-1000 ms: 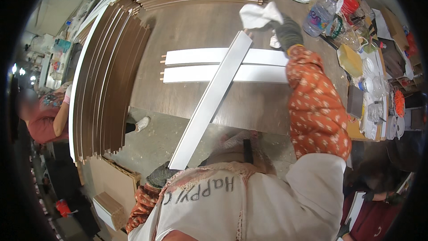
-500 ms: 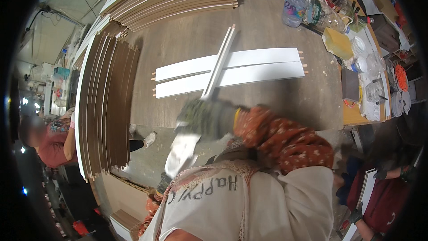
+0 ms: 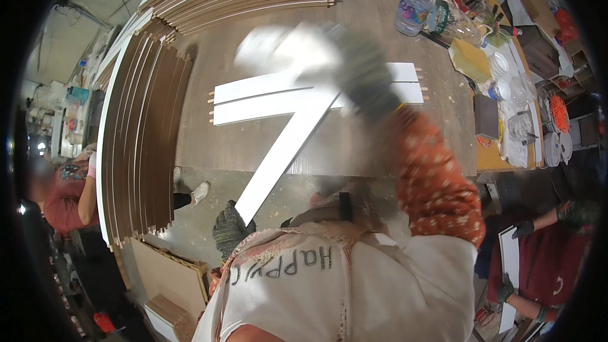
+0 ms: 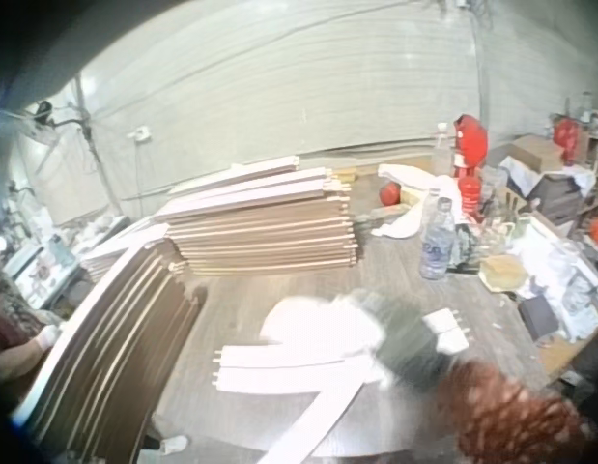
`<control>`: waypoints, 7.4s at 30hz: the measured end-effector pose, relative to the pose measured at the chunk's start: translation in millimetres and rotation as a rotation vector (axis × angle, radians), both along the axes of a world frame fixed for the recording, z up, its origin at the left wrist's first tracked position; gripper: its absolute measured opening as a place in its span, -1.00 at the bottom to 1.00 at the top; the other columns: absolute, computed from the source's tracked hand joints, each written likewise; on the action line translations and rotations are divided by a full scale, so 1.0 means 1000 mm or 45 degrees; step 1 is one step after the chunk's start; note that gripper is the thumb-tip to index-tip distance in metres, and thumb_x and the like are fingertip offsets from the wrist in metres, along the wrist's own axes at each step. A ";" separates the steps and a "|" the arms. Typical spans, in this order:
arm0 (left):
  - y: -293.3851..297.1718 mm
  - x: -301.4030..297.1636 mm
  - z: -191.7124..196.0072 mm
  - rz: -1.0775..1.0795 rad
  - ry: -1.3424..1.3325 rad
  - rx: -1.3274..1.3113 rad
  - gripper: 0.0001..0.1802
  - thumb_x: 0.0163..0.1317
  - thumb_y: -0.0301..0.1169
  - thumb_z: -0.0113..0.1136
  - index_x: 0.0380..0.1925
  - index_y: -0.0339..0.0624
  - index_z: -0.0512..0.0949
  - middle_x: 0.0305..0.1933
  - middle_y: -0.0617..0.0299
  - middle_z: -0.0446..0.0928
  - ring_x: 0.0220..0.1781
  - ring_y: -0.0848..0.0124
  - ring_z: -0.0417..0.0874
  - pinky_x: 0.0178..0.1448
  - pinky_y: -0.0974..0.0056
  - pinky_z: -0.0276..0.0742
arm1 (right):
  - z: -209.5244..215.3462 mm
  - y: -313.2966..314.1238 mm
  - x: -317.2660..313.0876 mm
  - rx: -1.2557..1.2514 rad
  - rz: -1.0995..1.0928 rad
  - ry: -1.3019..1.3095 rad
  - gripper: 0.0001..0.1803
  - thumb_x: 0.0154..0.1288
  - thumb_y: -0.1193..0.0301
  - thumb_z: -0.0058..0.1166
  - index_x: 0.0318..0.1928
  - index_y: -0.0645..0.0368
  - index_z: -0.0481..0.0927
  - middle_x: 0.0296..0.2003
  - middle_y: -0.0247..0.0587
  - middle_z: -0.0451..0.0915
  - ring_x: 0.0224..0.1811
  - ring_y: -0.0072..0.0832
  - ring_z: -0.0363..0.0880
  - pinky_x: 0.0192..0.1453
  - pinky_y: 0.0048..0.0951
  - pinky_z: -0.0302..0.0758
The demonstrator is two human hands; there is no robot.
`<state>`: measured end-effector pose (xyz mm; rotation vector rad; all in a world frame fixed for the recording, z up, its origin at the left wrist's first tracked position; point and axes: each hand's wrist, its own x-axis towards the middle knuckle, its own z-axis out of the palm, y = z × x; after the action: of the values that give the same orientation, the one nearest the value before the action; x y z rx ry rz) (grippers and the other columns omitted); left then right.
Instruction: The person wipes white wooden boards with a cloth, applies liquid to the cloth from a bottle, uses a yellow sponge on the board edges, and scrapes wooden dowels at the ends of the boards with a small tool before stacking them.
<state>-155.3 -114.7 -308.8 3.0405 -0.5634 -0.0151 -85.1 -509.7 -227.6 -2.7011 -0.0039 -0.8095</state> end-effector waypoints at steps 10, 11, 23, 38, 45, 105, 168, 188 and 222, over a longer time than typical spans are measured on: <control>-0.003 0.011 -0.021 -0.111 -0.015 -0.233 -0.59 -0.11 -0.29 0.30 -0.18 -0.03 0.51 -0.29 0.04 0.59 -0.21 0.02 0.63 -0.14 0.00 0.54 | -0.024 0.049 0.005 -0.382 0.364 0.600 -0.43 0.16 0.07 0.13 0.18 -0.10 0.40 0.08 -0.19 0.43 0.22 -0.34 0.33 0.37 -0.17 0.15; 0.001 0.001 -0.018 0.148 0.019 -0.144 -0.64 -0.12 -0.30 0.30 -0.23 0.01 0.52 -0.33 0.05 0.60 -0.23 0.01 0.64 -0.19 -0.02 0.55 | -0.008 0.033 0.008 -0.359 0.164 0.870 -0.38 0.21 0.12 0.12 0.28 -0.09 0.33 0.24 -0.16 0.33 0.33 -0.30 0.23 0.47 -0.18 0.06; -0.005 0.027 0.004 -0.265 -0.254 -0.445 -0.65 -0.11 -0.34 0.32 -0.26 -0.13 0.51 -0.33 0.04 0.53 -0.25 0.03 0.59 -0.19 0.03 0.51 | 0.019 -0.092 0.031 -0.303 -0.453 -0.516 -0.31 0.09 0.17 0.10 0.30 -0.14 0.33 0.21 -0.12 0.39 0.18 -0.18 0.40 0.27 -0.14 0.30; 0.014 0.057 0.040 -0.503 -0.246 -0.389 -0.57 0.01 -0.28 0.28 -0.14 -0.30 0.49 -0.23 -0.04 0.50 -0.11 0.00 0.54 -0.07 0.05 0.46 | -0.014 -0.104 -0.088 0.525 0.151 0.736 0.00 0.02 -0.08 0.30 0.39 0.06 0.17 0.29 0.13 0.28 0.32 -0.08 0.29 0.38 -0.21 0.22; -0.053 0.155 0.092 -0.746 -0.336 -0.176 -0.42 -0.08 -0.28 0.32 0.03 -0.19 0.50 0.00 -0.01 0.53 0.12 -0.02 0.49 0.17 0.07 0.44 | 0.004 -0.088 -0.208 0.975 0.058 1.236 -0.40 0.18 0.29 0.24 0.18 0.30 0.42 -0.17 -0.01 0.64 -0.21 -0.38 0.64 -0.06 -0.35 0.57; -0.128 -0.079 -0.025 0.637 1.011 -2.961 -0.50 0.28 -0.19 0.13 0.06 -0.38 0.44 -0.01 -0.03 0.57 -0.09 0.22 0.64 0.01 0.25 0.64 | 0.025 -0.335 -0.392 0.353 -0.782 0.212 -0.77 0.27 0.36 -0.02 -0.24 0.25 0.62 -0.39 -0.09 0.59 -0.29 -0.24 0.57 -0.22 -0.29 0.46; -0.045 -0.016 -0.038 -0.671 0.156 -0.984 -0.44 0.22 -0.65 0.06 0.25 -0.10 0.35 0.24 -0.09 0.34 -0.05 0.24 0.62 -0.20 0.31 0.63 | -0.094 0.150 -0.204 0.424 0.392 0.315 -0.55 0.05 0.53 0.18 0.02 0.25 0.51 -0.12 -0.03 0.52 -0.15 -0.13 0.54 -0.12 -0.23 0.50; -0.049 -0.012 -0.046 -0.665 0.044 -1.041 -0.33 0.02 -0.63 0.30 0.21 -0.15 0.37 0.24 -0.11 0.35 0.09 0.08 0.56 -0.10 0.21 0.66 | -0.121 0.146 -0.218 0.657 -0.032 0.653 -0.57 0.17 0.41 0.14 0.08 0.14 0.51 -0.03 -0.14 0.55 -0.15 -0.25 0.58 -0.12 -0.32 0.54; -0.055 -0.014 -0.001 -0.615 -0.119 -0.826 -0.38 0.05 -0.63 0.23 0.19 -0.14 0.42 0.25 -0.02 0.39 0.23 0.05 0.46 0.25 0.10 0.42 | -0.078 0.118 -0.171 0.294 0.496 -0.039 -0.52 0.06 0.46 0.21 0.07 0.07 0.55 -0.42 -0.21 0.49 -0.40 -0.28 0.44 -0.29 -0.28 0.45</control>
<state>-169.1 -169.9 -309.9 2.2365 -1.0513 0.2413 -255.9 -391.4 -305.8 -2.3622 -0.4044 -0.6829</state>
